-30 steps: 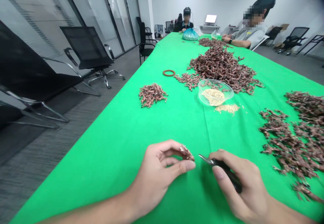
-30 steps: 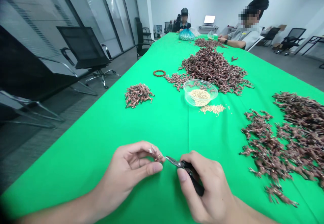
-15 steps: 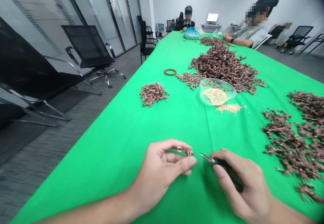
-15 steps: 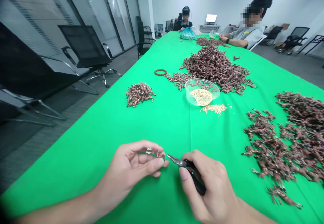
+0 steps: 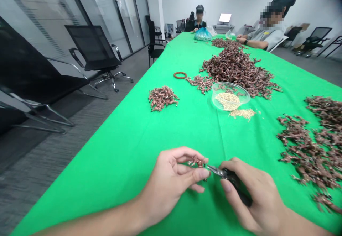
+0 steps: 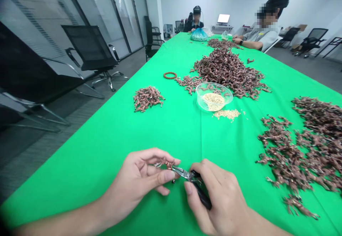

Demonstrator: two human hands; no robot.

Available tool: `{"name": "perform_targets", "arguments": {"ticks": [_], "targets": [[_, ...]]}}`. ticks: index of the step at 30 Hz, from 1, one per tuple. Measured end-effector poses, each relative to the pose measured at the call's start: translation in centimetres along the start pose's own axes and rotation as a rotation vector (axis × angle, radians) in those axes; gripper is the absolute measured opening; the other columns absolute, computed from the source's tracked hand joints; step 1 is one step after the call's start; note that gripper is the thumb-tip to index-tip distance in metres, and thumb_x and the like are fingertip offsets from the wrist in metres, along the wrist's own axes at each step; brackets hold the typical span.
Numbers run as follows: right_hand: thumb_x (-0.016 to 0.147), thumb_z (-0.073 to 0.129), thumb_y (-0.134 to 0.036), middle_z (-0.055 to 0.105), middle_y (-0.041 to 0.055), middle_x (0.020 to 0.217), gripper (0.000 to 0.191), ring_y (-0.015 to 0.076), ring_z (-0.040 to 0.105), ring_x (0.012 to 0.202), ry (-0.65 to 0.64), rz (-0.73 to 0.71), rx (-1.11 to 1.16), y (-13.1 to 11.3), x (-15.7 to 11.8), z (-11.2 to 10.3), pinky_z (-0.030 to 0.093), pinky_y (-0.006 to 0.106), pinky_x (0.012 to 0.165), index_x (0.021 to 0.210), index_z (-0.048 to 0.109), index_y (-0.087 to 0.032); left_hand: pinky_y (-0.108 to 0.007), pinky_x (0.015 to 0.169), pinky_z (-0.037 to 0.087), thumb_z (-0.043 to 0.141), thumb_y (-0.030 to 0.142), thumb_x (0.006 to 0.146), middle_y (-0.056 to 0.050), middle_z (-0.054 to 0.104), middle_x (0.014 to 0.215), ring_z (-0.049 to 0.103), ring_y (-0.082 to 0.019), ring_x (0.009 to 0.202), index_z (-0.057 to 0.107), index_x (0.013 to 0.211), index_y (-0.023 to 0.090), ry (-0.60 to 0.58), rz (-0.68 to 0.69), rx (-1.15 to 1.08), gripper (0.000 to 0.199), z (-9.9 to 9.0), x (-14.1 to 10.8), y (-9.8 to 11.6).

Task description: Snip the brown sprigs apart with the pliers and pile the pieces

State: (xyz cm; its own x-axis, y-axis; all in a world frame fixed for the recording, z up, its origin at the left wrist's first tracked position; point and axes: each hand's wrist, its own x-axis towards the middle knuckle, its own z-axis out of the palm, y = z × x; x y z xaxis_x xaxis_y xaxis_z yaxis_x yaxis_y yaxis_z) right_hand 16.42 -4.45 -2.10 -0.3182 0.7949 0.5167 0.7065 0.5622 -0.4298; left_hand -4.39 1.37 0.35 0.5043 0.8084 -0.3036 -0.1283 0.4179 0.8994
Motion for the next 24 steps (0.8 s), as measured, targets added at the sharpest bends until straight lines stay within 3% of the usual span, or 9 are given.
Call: {"name": "perform_targets", "arguments": {"ticks": [24], "targets": [[0.091, 0.055, -0.019, 0.057, 0.0046, 0.076, 0.015, 0.0145, 0.052, 0.061, 0.020, -0.075, -0.119, -0.22, 0.18, 0.42, 0.043, 0.026, 0.052, 0.105, 0.053, -0.013, -0.022, 0.064, 0.059, 0.085, 0.022, 0.071, -0.010, 0.079, 0.093, 0.074, -0.017, 0.076, 0.072, 0.095, 0.011, -0.067, -0.065, -0.025, 0.029, 0.06, -0.41, -0.58]]}}
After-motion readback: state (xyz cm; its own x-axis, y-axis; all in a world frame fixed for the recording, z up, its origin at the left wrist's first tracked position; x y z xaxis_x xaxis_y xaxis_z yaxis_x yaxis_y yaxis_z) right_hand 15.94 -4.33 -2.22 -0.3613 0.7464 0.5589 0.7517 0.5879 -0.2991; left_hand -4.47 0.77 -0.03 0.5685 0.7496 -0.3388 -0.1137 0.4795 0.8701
